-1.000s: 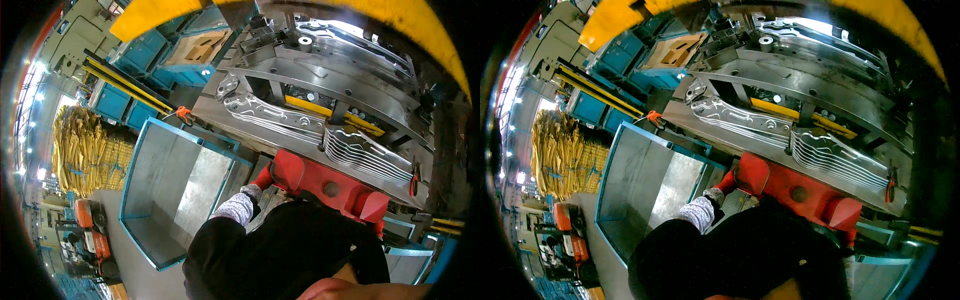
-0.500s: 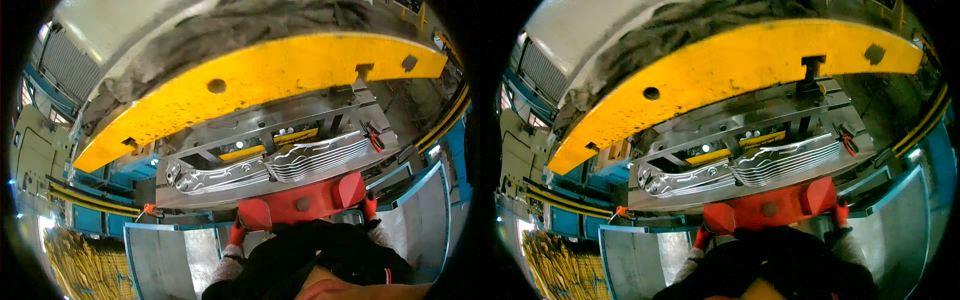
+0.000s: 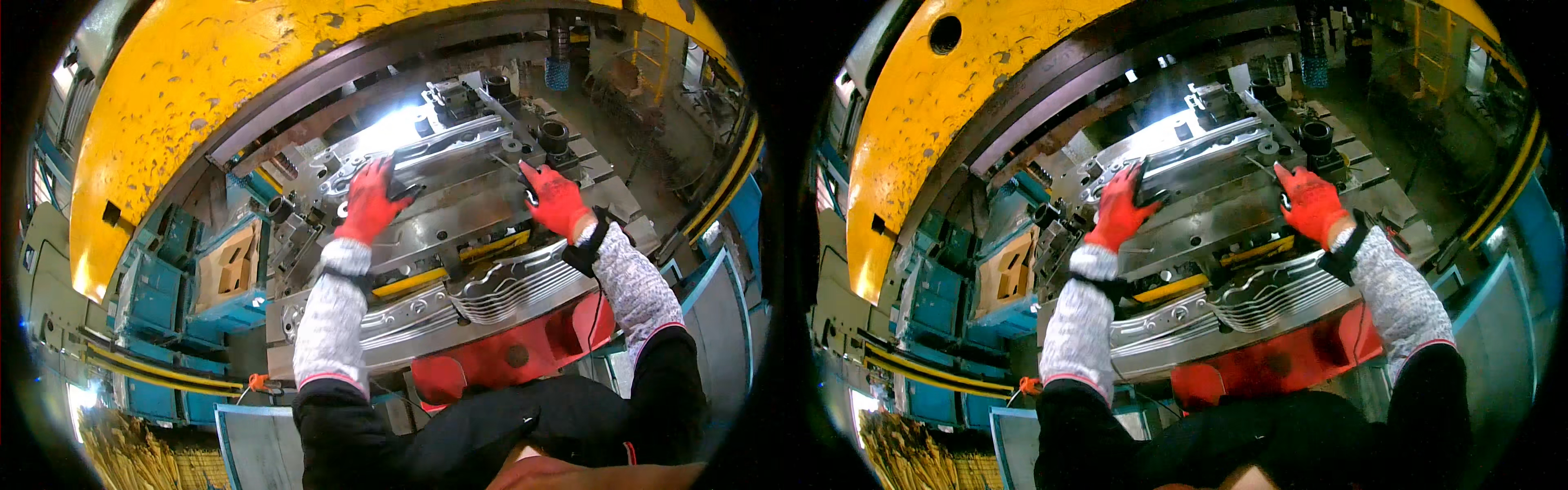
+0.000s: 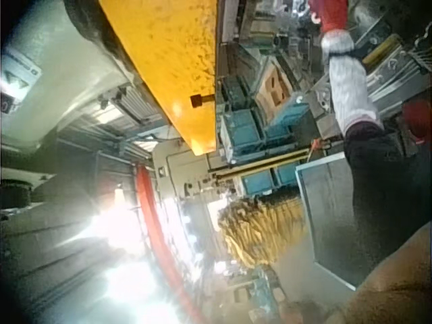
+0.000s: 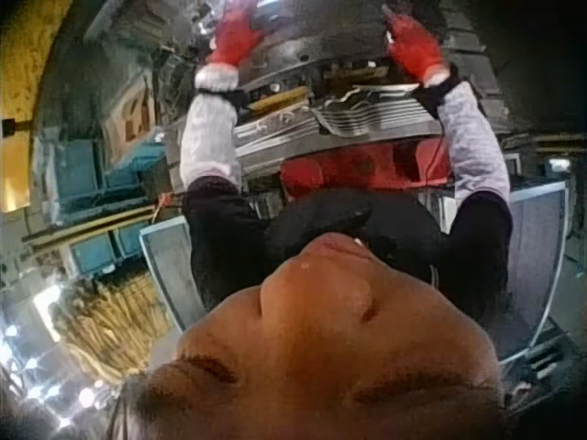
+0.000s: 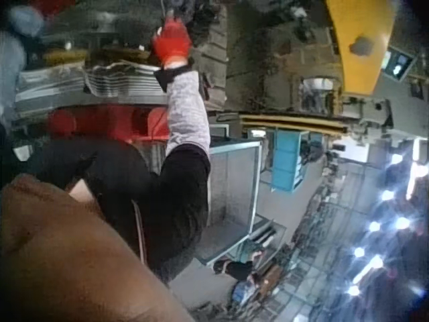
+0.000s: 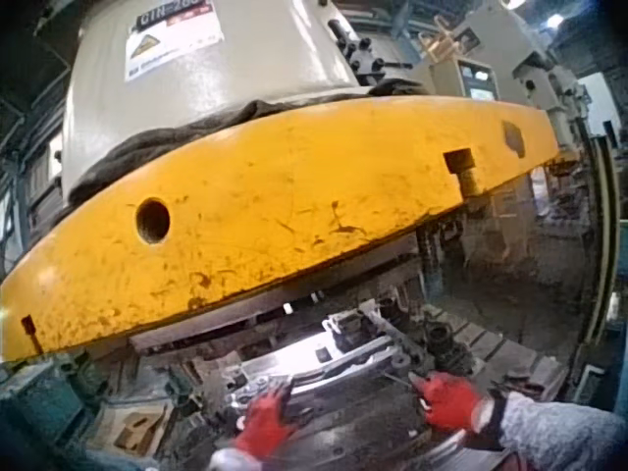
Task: Operating a large industrial metal press to stamp and form sheet metal parts.
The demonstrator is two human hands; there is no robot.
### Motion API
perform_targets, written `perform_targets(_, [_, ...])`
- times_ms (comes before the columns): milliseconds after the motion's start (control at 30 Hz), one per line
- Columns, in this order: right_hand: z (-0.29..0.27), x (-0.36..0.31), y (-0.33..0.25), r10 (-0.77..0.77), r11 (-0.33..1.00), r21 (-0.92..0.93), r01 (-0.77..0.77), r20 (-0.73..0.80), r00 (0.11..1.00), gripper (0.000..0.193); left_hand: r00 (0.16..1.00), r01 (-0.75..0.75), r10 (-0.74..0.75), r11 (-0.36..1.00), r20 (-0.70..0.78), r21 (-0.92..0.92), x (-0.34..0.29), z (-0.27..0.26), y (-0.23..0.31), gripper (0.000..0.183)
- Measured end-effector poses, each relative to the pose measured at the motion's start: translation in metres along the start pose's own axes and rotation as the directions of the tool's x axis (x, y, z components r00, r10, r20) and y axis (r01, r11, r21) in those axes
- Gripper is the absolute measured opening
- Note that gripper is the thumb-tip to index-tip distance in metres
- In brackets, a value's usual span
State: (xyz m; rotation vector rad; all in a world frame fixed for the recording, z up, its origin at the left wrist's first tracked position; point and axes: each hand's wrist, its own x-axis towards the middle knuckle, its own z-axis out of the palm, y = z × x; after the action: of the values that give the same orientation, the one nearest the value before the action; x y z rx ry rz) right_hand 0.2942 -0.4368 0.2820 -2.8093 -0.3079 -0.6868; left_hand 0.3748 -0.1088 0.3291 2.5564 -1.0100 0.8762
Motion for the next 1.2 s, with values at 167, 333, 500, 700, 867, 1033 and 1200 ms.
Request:
perform_targets(167, [0.019,0.006,-0.006,0.062,0.998,-0.013,-0.061,0.055,0.997,0.063,0.964,-0.061,0.018,0.986,0.265,0.155,0.065,0.06,-0.032,0.08])
perform_targets(333, [0.04,-0.007,-0.006,0.115,0.993,-0.012,-0.118,-0.133,0.984,0.068,0.888,-0.047,0.069,0.997,0.455,-0.059,0.091,0.077,-0.044,0.08])
perform_targets(500, [0.076,-0.001,-0.013,0.116,0.993,0.012,-0.119,-0.333,0.936,0.07,0.967,-0.024,0.108,0.94,0.232,-0.34,0.086,0.065,-0.077,0.072])
perform_targets(700, [0.073,-0.007,0.007,0.137,0.991,0.042,-0.131,-0.284,0.949,0.074,0.956,-0.292,0.292,0.956,-0.008,0.008,0.046,-0.035,-0.006,0.076])
perform_targets(867, [0.075,-0.013,0.016,0.115,0.979,0.195,-0.062,-0.27,0.956,0.068,0.953,-0.038,0.042,0.999,0.3,-0.018,-0.094,-0.116,0.02,0.088])
perform_targets(1033, [0.07,-0.041,0.018,0.135,0.848,0.528,0.052,-0.31,0.941,0.057,0.832,0.179,-0.164,0.984,0.53,0.023,-0.225,-0.087,0.018,0.082])
perform_targets(1200, [0.044,-0.101,0.001,0.031,0.875,0.48,0.07,-0.199,0.979,0.054,0.777,0.27,-0.259,0.96,0.574,0.067,-0.283,-0.022,-0.004,0.085])
